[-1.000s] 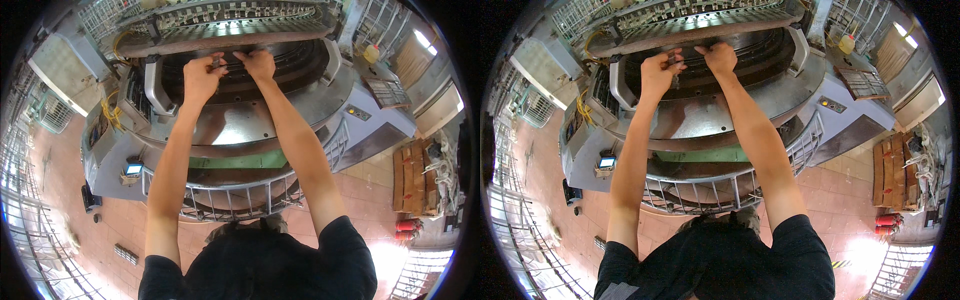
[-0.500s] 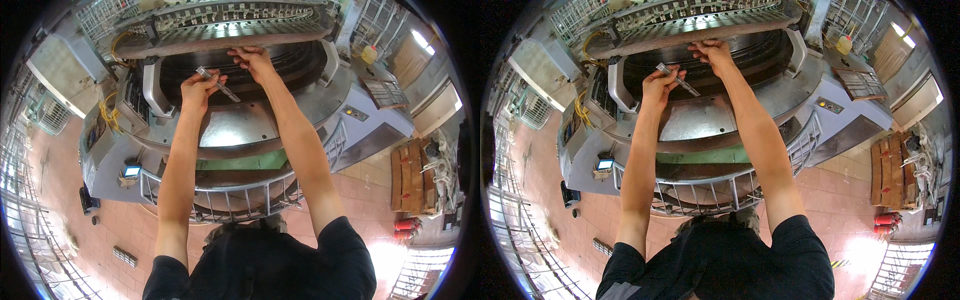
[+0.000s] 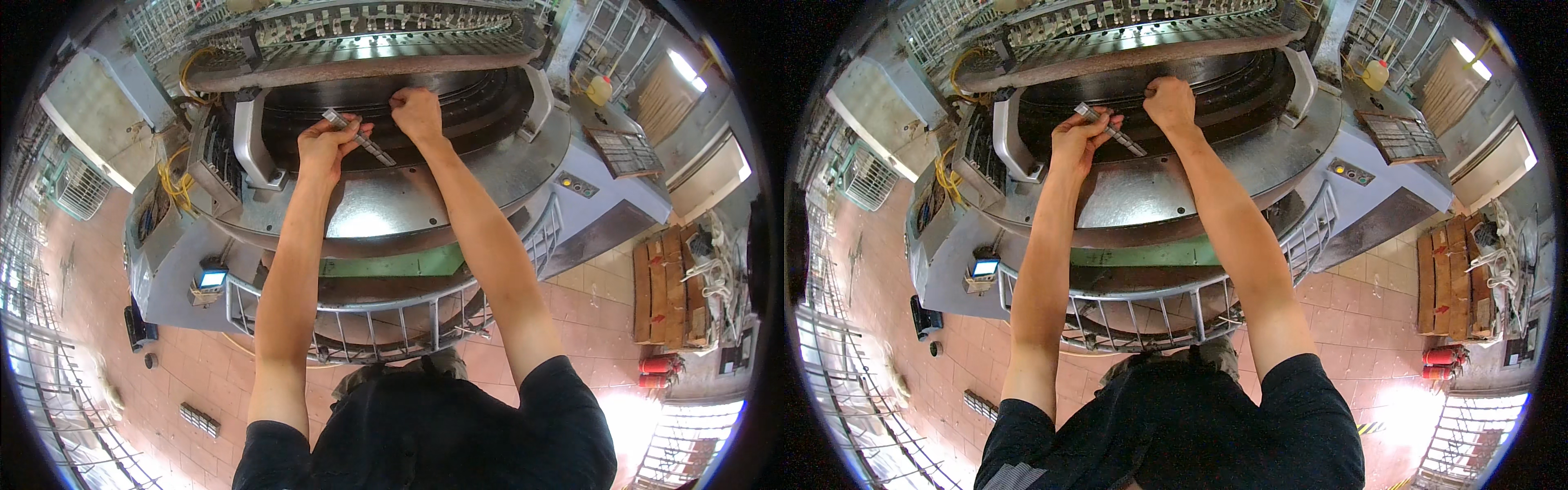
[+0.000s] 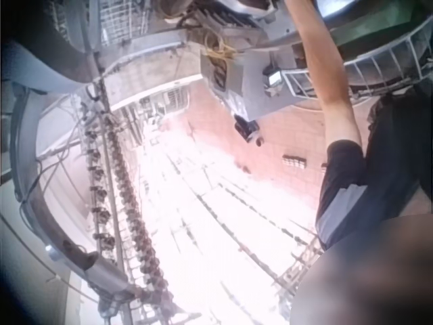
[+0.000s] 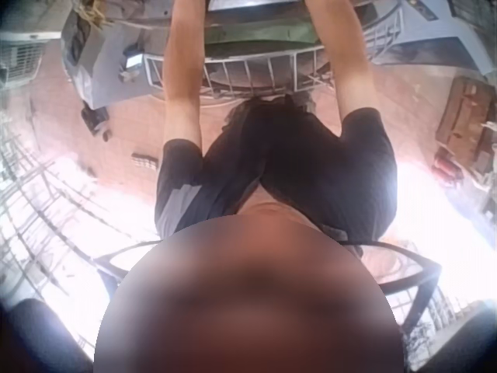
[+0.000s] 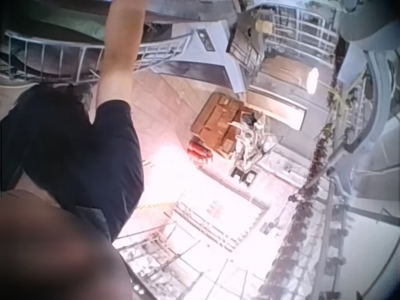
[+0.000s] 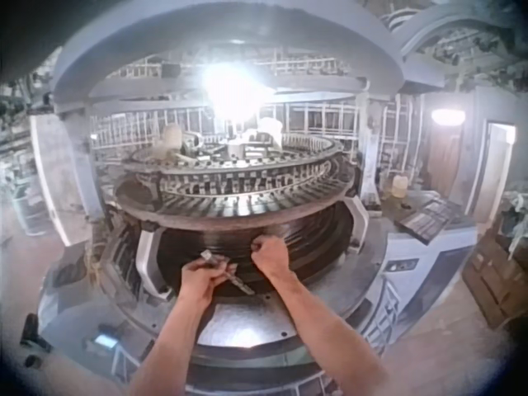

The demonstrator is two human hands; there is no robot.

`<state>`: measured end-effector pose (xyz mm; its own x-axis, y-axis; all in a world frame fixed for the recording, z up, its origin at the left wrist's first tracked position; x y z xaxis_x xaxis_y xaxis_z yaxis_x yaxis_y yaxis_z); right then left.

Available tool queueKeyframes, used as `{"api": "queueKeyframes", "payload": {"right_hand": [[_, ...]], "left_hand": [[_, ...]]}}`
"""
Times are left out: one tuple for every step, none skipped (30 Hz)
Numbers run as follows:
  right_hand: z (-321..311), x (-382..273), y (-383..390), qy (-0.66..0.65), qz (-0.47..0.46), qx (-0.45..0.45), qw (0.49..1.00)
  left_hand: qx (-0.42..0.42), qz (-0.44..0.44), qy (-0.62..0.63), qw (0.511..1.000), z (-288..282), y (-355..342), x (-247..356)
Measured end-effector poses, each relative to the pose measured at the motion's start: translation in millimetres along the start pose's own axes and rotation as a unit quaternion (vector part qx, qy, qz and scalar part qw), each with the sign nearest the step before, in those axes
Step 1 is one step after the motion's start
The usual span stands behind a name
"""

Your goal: The person repeatedly installs small rectangular metal parts into slots on a large circular industrial machine. They pick up each part, align it with a slot, and press it into place, then retrieve the next part from a nearby tray. The process is repeated multiple times throughout the clip.

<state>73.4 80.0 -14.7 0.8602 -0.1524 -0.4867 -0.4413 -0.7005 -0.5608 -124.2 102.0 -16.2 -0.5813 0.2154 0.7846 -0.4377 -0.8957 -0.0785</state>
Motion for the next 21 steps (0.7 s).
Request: {"api": "queueKeyframes", "payload": {"right_hand": [[1.9, -2.2, 1.4, 0.012, -0.005, 0.006, 1.0], [3.0, -4.5, 2.0, 0.025, -0.01, 0.017, 0.999], [4.2, -6.7, 2.4, 0.029, -0.008, 0.019, 0.999], [4.8, -8.5, 2.6, 0.034, -0.006, 0.026, 0.999], [4.7, -9.6, 2.6, 0.038, -0.004, 0.031, 0.999], [4.1, -9.9, 2.9, 0.046, -0.008, 0.03, 0.998], [3.3, -9.6, 3.3, 0.053, -0.012, 0.027, 0.998], [2.1, -8.6, 3.5, 0.059, -0.017, 0.024, 0.998], [1.0, -7.0, 4.1, 0.049, -0.015, 0.023, 0.998], [-0.3, -4.9, 4.7, 0.039, -0.013, 0.022, 0.999], [-1.1, -2.6, 5.3, 0.028, -0.007, 0.011, 1.0], [-2.1, -0.5, 5.1, 0.029, -0.001, 0.019, 0.999], [-2.4, 1.4, 5.0, 0.029, 0.008, 0.019, 0.999], [-2.2, 2.6, 4.8, 0.031, 0.022, 0.023, 0.999], [-1.5, 2.8, 4.6, 0.033, 0.015, 0.018, 0.999], [-0.5, 2.2, 4.4, 0.037, 0.012, 0.017, 0.999], [0.5, 1.3, 4.3, 0.042, 0.013, 0.015, 0.999], [1.3, -0.3, 4.0, 0.053, -0.002, 0.017, 0.998], [1.9, -2.0, 4.1, 0.066, -0.014, 0.018, 0.998], [1.6, -3.6, 4.1, 0.079, -0.026, 0.019, 0.996], [0.6, -5.1, 4.7, 0.074, -0.035, 0.027, 0.996]], "left_hand": [[-0.001, 0.0, 0.001, 1.0, -0.1, 0.0, 0.0], [0.0, 0.0, -0.001, 1.0, -0.3, -0.2, 0.2], [0.002, 0.0, -0.002, 1.0, -0.4, -0.1, -0.1], [0.002, 0.0, -0.002, 1.0, -0.4, 0.0, -0.5], [0.002, 0.0, -0.002, 1.0, -0.3, -0.2, -0.5], [0.002, -0.001, -0.001, 1.0, -0.3, -0.1, -0.5], [0.002, -0.001, 0.0, 1.0, -0.4, 0.1, -0.5], [0.003, 0.0, 0.004, 1.0, -0.1, 0.1, -0.5], [0.004, 0.001, 0.009, 1.0, 0.0, 0.3, -0.4], [0.006, 0.002, 0.015, 1.0, 0.1, 0.3, -0.3], [0.008, 0.001, 0.015, 1.0, 0.1, 0.5, -0.3], [0.011, -0.001, 0.015, 1.0, 0.3, 0.3, -0.3], [0.01, -0.001, 0.018, 1.0, 0.7, 0.0, -0.3], [0.012, -0.003, 0.016, 1.0, 0.8, 0.1, -0.4], [0.011, -0.003, 0.016, 1.0, 0.7, 0.4, -0.2], [0.01, -0.002, 0.016, 1.0, 0.5, 0.7, 0.4], [0.009, -0.002, 0.016, 1.0, 0.4, 1.0, 0.8], [0.008, -0.002, 0.016, 1.0, 0.5, 1.4, 0.9], [0.008, -0.003, 0.015, 1.0, 0.8, 1.7, 0.8], [0.011, -0.002, 0.01, 1.0, 1.4, 1.5, 0.9], [0.016, -0.003, 0.004, 1.0, 1.4, 1.9, 1.0]]}}
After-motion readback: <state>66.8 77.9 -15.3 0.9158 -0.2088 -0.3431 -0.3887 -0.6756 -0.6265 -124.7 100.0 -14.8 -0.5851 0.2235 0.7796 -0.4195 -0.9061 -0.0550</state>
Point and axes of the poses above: each hand's wrist, its own y-axis away from the middle knuckle, its own z-axis out of the palm, x = y × z, the point moved 1 cm from there along -y, towards the middle knuckle, and after that the axes turned 6 degrees about y, right-handed, at the moved point
